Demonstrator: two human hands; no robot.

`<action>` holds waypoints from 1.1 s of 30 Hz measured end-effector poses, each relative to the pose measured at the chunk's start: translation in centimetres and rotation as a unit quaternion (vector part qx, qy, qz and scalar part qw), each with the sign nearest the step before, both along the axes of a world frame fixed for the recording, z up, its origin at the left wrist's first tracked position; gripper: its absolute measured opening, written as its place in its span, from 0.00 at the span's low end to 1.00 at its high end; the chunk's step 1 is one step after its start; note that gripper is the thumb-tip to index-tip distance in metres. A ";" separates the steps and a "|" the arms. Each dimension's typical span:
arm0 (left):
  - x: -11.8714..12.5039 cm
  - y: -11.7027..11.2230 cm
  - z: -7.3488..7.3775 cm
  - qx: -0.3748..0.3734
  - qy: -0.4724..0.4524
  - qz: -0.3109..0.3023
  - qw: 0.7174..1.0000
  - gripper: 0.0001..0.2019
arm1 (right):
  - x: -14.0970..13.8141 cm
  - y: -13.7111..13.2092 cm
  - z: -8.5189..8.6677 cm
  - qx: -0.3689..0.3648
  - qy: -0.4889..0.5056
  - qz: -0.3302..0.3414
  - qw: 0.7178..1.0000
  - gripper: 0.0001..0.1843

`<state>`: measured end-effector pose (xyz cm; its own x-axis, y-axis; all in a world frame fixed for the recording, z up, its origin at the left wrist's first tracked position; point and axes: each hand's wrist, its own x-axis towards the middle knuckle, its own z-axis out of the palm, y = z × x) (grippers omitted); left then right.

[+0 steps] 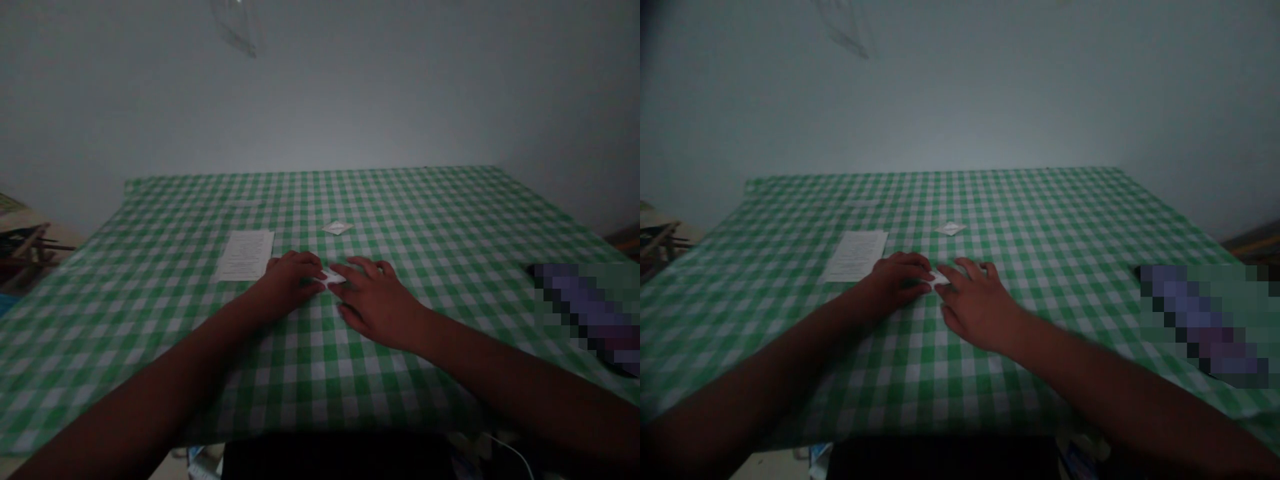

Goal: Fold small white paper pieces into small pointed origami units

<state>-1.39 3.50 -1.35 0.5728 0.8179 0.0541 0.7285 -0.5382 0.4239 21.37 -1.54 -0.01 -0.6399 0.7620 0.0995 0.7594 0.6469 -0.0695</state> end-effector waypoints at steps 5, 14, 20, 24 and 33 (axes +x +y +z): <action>-0.6 0.3 0.4 -0.028 0.000 -0.036 0.999 0.14 | 0.6 0.3 -0.4 0.001 -0.006 -0.048 0.999 0.19; -2.2 0.9 1.2 -0.063 0.003 -0.114 0.991 0.21 | 1.9 1.1 0.3 0.002 -0.005 -0.073 0.997 0.17; -2.2 0.5 0.9 -0.064 -0.011 -0.115 0.991 0.27 | 1.3 1.9 -0.6 -0.011 0.078 -0.051 0.996 0.21; -1.6 0.0 0.8 -0.052 -0.013 -0.114 0.992 0.29 | 1.0 2.4 -1.5 -0.038 0.111 -0.032 0.993 0.22; -1.4 0.1 0.1 -0.026 -0.021 -0.097 0.995 0.30 | 0.8 3.0 -2.8 -0.045 0.213 -0.061 0.974 0.11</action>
<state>-2.82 3.59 -1.24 0.7188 0.6940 0.0416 0.5934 -0.6436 0.4833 22.16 1.46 -2.85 -0.4594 0.8478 0.2650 0.7203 0.5302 -0.4474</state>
